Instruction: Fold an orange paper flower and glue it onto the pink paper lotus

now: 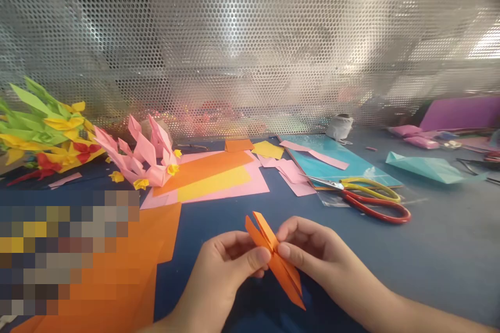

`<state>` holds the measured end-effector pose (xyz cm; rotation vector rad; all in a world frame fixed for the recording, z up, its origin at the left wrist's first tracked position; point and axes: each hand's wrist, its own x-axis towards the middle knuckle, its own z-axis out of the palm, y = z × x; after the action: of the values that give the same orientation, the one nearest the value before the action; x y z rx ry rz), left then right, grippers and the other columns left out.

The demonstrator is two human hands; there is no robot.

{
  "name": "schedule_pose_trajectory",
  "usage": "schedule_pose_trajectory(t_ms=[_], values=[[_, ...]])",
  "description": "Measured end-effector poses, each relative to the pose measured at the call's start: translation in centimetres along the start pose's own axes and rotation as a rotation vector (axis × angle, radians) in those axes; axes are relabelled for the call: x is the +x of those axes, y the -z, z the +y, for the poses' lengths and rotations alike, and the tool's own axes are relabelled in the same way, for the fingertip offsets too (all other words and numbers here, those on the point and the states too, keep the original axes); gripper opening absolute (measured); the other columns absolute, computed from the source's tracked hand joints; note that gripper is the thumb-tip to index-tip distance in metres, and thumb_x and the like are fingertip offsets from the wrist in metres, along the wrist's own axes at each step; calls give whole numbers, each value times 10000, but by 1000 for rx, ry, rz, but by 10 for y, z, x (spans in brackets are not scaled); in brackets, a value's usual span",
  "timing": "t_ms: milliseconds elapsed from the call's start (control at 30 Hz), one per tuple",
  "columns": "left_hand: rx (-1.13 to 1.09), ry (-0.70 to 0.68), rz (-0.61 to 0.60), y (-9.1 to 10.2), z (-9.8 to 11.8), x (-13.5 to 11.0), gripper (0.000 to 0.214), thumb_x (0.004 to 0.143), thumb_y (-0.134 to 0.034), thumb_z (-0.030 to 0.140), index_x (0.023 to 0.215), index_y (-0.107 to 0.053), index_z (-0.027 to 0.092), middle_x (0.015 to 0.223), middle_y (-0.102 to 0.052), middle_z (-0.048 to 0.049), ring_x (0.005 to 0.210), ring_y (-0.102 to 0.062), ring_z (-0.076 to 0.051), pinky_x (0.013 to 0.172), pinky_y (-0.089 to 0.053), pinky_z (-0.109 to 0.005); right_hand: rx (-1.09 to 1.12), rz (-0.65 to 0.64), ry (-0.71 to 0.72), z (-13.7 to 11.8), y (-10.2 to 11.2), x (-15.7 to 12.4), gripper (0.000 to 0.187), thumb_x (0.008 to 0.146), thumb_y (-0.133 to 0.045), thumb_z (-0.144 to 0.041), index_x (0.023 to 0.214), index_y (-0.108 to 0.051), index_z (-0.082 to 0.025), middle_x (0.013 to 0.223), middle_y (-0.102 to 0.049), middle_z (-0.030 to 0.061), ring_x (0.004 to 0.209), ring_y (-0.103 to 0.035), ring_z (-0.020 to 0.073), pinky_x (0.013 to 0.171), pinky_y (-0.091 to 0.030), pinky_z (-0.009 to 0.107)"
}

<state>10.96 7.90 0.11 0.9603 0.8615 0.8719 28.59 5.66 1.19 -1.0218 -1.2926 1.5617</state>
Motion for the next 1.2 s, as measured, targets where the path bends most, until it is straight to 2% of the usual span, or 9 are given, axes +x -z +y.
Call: schedule_pose_trajectory(t_ms=[100,233,400,633,767,867,1000,1100,1200], values=[[-22,-10,-47,0,1,-1,207,641,-838,378,720,-777,196,652,-697,-4,629,-550,-112,663,-451,-229,49,-18,-11,0,3,3,229,853,-663,-378,817,-553,-181,759,-684,-4,734,-653,133,698,-483,249],[-58,-14,-140,-1,5,-4,184,705,-801,341,867,-788,255,836,-759,-26,908,-650,-202,901,-449,-308,147,-46,-42,1,6,5,223,792,-744,-330,808,-594,-165,748,-643,-37,709,-594,75,676,-446,184],[-56,-13,-234,-1,6,-3,201,765,-752,352,945,-775,265,913,-760,-35,978,-641,-241,951,-416,-356,263,-124,-32,3,10,5,190,784,-763,-248,860,-611,-163,723,-654,-50,659,-581,39,649,-431,150],[-90,24,-485,-1,6,-1,259,784,-705,447,881,-784,220,744,-734,-55,730,-664,-221,712,-434,-311,329,-220,-125,5,8,6,295,683,-827,-236,747,-550,-158,681,-675,-13,566,-631,81,479,-450,151],[-167,106,-395,1,7,-4,129,715,-802,331,712,-733,222,693,-729,-18,689,-669,-169,666,-426,-258,368,-214,-130,5,5,6,304,651,-838,-163,731,-545,-166,641,-693,-30,521,-631,59,508,-481,148],[-131,126,-305,3,6,-3,206,667,-845,311,675,-678,190,678,-727,-11,637,-644,-118,575,-378,-191,336,-169,-102,5,5,5,292,622,-845,-123,690,-563,-156,633,-691,-42,555,-632,51,531,-476,135],[-79,73,-368,2,2,1,291,721,-790,403,688,-623,167,674,-735,-53,612,-655,-138,479,-308,-176,315,-187,-125,5,5,5,280,680,-822,-171,721,-545,-149,604,-685,-24,488,-606,40,466,-454,119],[-50,52,-310,-1,0,1,281,784,-733,403,714,-600,165,648,-729,-48,593,-652,-135,486,-330,-180,309,-160,-72,5,4,5,312,718,-805,-210,784,-502,-164,661,-680,-28,528,-646,61,497,-497,140],[23,26,-183,-2,1,-1,248,816,-701,385,760,-604,164,661,-720,-35,619,-651,-135,523,-374,-192,289,-62,17,7,3,4,419,744,-785,-185,1013,-467,-232,824,-663,-50,573,-675,71,527,-529,162]])
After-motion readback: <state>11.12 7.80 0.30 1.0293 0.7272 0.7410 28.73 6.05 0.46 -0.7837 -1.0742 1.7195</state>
